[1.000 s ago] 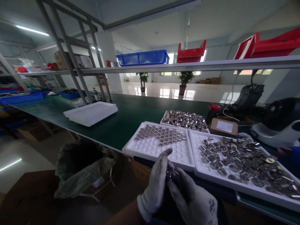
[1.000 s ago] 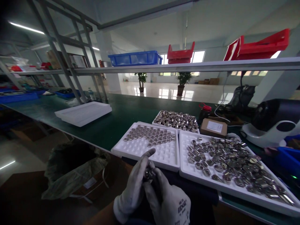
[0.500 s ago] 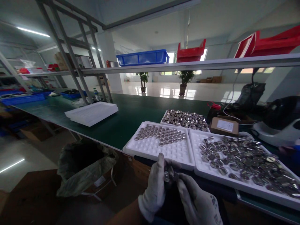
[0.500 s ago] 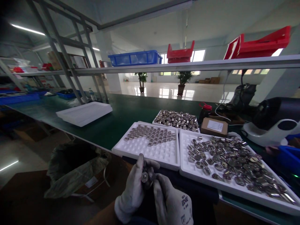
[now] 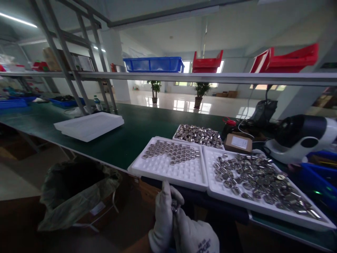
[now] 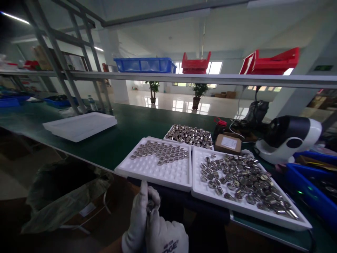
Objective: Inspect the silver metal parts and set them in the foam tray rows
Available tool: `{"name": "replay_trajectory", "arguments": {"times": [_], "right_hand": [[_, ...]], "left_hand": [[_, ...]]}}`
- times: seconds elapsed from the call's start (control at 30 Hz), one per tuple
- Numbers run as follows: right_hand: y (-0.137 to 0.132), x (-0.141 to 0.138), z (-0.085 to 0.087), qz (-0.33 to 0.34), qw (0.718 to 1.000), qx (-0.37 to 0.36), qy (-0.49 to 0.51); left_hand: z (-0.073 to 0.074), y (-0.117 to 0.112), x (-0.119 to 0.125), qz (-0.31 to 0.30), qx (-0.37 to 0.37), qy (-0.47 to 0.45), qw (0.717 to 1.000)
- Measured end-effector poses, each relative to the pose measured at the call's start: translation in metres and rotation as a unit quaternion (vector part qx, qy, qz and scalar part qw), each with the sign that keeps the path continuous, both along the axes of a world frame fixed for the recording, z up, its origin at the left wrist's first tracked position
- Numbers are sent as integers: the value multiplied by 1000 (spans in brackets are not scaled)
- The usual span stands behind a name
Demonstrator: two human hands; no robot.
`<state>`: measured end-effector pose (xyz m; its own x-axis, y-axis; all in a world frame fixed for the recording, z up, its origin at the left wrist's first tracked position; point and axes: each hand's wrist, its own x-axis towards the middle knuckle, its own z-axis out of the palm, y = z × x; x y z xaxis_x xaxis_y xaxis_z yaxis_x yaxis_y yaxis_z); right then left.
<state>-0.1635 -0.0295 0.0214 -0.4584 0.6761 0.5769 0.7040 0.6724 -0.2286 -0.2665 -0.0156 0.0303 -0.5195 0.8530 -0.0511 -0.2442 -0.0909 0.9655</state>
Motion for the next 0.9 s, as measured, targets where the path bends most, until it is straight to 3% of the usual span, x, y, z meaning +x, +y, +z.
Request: {"name": "replay_trajectory", "arguments": {"times": [0.07,0.13,0.27,0.33,0.4,0.5,0.6,0.7,0.9], "right_hand": [[5,3,0,9,999,22,-26],[9,7,4,10,1000,-12,-5],[21,19,19,30,971,-207,118],[39,35,26,-11,957,-257,134],[68,60,33,-100,950,-254,152],[115,107,40,-222,927,-231,195],[140,137,42,-288,903,-219,231],[129,133,36,-279,898,-222,260],[74,85,2,-195,899,-291,264]], "left_hand": [[-2,1,-2,-24,-13,-44,999],[-2,2,-4,-70,-16,-74,995],[0,7,-8,-212,6,30,977],[-1,15,-12,-248,11,89,965],[-4,28,-23,-240,27,123,963],[-6,54,-52,-157,60,214,962],[-1,79,-85,-114,44,353,928],[5,99,-99,-152,18,428,891],[6,131,-89,-241,-10,516,822]]}}
